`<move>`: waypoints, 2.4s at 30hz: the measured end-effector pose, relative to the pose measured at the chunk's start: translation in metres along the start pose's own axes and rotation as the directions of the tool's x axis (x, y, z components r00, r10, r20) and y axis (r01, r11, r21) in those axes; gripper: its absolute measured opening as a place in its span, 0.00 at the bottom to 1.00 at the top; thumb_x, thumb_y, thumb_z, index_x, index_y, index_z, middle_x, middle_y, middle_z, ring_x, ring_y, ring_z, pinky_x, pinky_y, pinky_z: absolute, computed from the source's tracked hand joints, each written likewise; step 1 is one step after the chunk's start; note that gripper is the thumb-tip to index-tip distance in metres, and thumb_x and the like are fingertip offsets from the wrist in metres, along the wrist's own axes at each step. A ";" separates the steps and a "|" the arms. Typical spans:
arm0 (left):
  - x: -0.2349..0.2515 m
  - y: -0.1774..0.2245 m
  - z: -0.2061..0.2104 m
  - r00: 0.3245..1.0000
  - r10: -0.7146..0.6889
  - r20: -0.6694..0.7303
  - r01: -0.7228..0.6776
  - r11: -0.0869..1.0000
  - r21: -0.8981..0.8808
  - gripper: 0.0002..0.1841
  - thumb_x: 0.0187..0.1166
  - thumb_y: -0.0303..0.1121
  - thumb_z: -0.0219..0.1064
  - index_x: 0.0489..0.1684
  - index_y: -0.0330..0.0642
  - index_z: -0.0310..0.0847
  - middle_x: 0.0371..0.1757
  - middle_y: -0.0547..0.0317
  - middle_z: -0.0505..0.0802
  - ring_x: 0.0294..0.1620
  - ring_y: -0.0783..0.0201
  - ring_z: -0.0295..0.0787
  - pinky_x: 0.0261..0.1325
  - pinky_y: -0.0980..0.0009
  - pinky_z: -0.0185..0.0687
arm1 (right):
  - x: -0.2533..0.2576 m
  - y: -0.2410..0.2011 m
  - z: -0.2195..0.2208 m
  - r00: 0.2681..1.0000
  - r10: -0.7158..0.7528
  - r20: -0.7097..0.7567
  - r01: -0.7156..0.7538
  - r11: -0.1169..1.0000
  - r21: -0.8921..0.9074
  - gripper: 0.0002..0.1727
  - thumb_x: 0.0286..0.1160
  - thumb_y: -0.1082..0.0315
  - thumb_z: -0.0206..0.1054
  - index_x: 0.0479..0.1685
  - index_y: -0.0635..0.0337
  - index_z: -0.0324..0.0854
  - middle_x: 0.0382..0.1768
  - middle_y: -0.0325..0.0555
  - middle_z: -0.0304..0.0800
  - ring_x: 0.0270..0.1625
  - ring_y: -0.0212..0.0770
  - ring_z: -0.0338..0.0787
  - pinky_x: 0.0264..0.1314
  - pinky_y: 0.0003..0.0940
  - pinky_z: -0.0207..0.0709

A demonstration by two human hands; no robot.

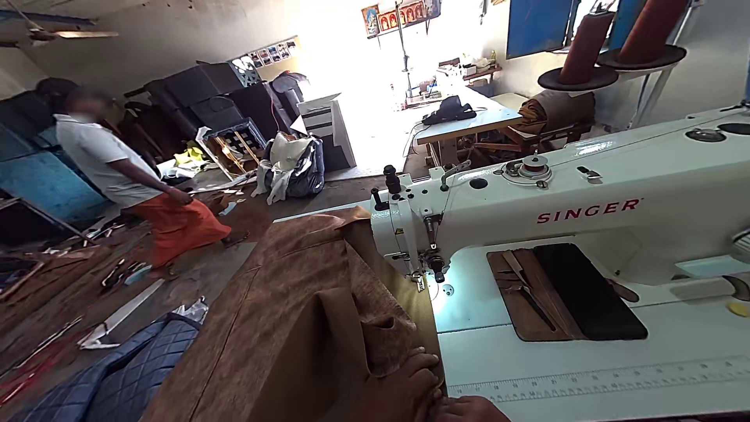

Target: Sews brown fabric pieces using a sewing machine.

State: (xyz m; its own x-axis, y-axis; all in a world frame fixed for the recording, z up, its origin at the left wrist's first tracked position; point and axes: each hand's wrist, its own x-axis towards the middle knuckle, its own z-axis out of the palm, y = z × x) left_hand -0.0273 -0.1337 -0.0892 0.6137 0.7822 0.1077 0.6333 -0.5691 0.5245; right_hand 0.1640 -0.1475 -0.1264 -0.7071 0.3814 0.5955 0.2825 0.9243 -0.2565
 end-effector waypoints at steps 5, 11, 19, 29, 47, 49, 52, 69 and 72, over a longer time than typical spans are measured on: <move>0.013 -0.008 -0.004 1.000 -0.017 -0.015 0.018 0.998 0.056 0.15 0.88 0.34 0.59 0.48 0.33 0.90 0.70 0.47 0.90 0.79 0.48 0.81 0.82 0.53 0.72 | 0.007 0.010 -0.003 0.997 0.050 0.050 -0.052 0.998 0.026 0.10 0.69 0.83 0.64 0.37 0.63 0.89 0.36 0.52 0.96 0.42 0.49 0.97 0.42 0.41 0.89; 0.027 -0.020 -0.007 0.998 0.002 -0.056 0.002 0.997 0.082 0.15 0.88 0.37 0.59 0.46 0.36 0.91 0.68 0.49 0.91 0.77 0.50 0.83 0.80 0.55 0.74 | 0.016 0.025 -0.004 0.995 0.069 0.076 -0.071 0.997 0.019 0.10 0.70 0.83 0.65 0.38 0.62 0.90 0.38 0.50 0.97 0.44 0.48 0.98 0.43 0.41 0.89; 0.047 -0.035 -0.015 0.998 0.011 -0.059 -0.005 0.994 0.109 0.15 0.88 0.36 0.59 0.47 0.35 0.91 0.68 0.49 0.92 0.76 0.51 0.84 0.79 0.56 0.76 | 0.027 0.047 -0.005 0.991 0.088 0.099 -0.091 0.996 0.019 0.09 0.71 0.81 0.65 0.37 0.60 0.89 0.37 0.49 0.96 0.42 0.48 0.97 0.39 0.41 0.89; 0.070 -0.058 -0.020 0.993 0.061 -0.097 -0.048 0.990 0.134 0.15 0.86 0.36 0.60 0.46 0.37 0.93 0.64 0.51 0.94 0.69 0.55 0.89 0.73 0.58 0.81 | 0.035 0.064 0.004 0.991 0.128 0.031 -0.128 0.992 0.012 0.09 0.73 0.82 0.63 0.37 0.62 0.89 0.41 0.50 0.96 0.48 0.48 0.96 0.52 0.40 0.89; 0.042 -0.031 -0.020 0.913 -0.158 -0.377 0.308 0.871 0.382 0.24 0.71 0.31 0.73 0.69 0.42 0.86 0.71 0.41 0.88 0.80 0.34 0.76 0.82 0.26 0.54 | 0.038 0.072 0.004 0.993 0.103 0.063 -0.107 0.993 0.057 0.13 0.73 0.80 0.64 0.50 0.61 0.90 0.54 0.51 0.96 0.64 0.52 0.93 0.73 0.50 0.81; 0.015 -0.023 -0.019 0.808 -0.307 -0.503 0.489 0.826 0.280 0.29 0.65 0.23 0.73 0.73 0.38 0.83 0.77 0.33 0.82 0.85 0.24 0.65 0.79 0.17 0.43 | 0.036 0.067 0.003 0.995 0.078 0.064 -0.080 0.996 0.034 0.13 0.76 0.77 0.64 0.52 0.59 0.90 0.55 0.49 0.96 0.63 0.51 0.94 0.71 0.51 0.82; -0.016 -0.042 -0.017 0.630 -0.505 -0.589 0.675 0.732 0.094 0.30 0.68 0.21 0.66 0.77 0.35 0.77 0.82 0.32 0.76 0.88 0.22 0.57 0.76 0.13 0.35 | 0.029 0.055 0.002 0.999 0.037 0.013 -0.036 0.998 -0.060 0.11 0.72 0.75 0.67 0.47 0.53 0.91 0.43 0.45 0.97 0.45 0.47 0.98 0.43 0.45 0.91; -0.032 0.010 -0.055 0.840 -0.004 -0.542 0.247 0.893 0.377 0.15 0.80 0.33 0.61 0.37 0.33 0.93 0.40 0.46 0.97 0.52 0.39 0.94 0.72 0.26 0.66 | -0.018 -0.007 -0.007 0.998 -0.061 0.010 0.061 0.998 -0.010 0.10 0.77 0.77 0.65 0.45 0.57 0.91 0.48 0.49 0.98 0.57 0.49 0.97 0.60 0.41 0.89; -0.027 0.068 -0.034 0.919 -0.166 -0.357 0.311 0.862 0.400 0.13 0.81 0.32 0.65 0.42 0.32 0.93 0.36 0.44 0.97 0.39 0.43 0.97 0.53 0.41 0.85 | -0.013 -0.014 -0.004 0.996 -0.088 -0.002 0.088 0.995 -0.046 0.10 0.77 0.77 0.63 0.42 0.58 0.91 0.45 0.50 0.98 0.54 0.49 0.98 0.57 0.40 0.90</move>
State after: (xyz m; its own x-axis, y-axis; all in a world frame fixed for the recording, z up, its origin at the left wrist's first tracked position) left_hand -0.0168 -0.1844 -0.0281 0.2906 0.9039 0.3139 0.9253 -0.3490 0.1484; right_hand 0.1719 -0.1653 -0.1276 -0.7280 0.2988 0.6170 0.2488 0.9538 -0.1684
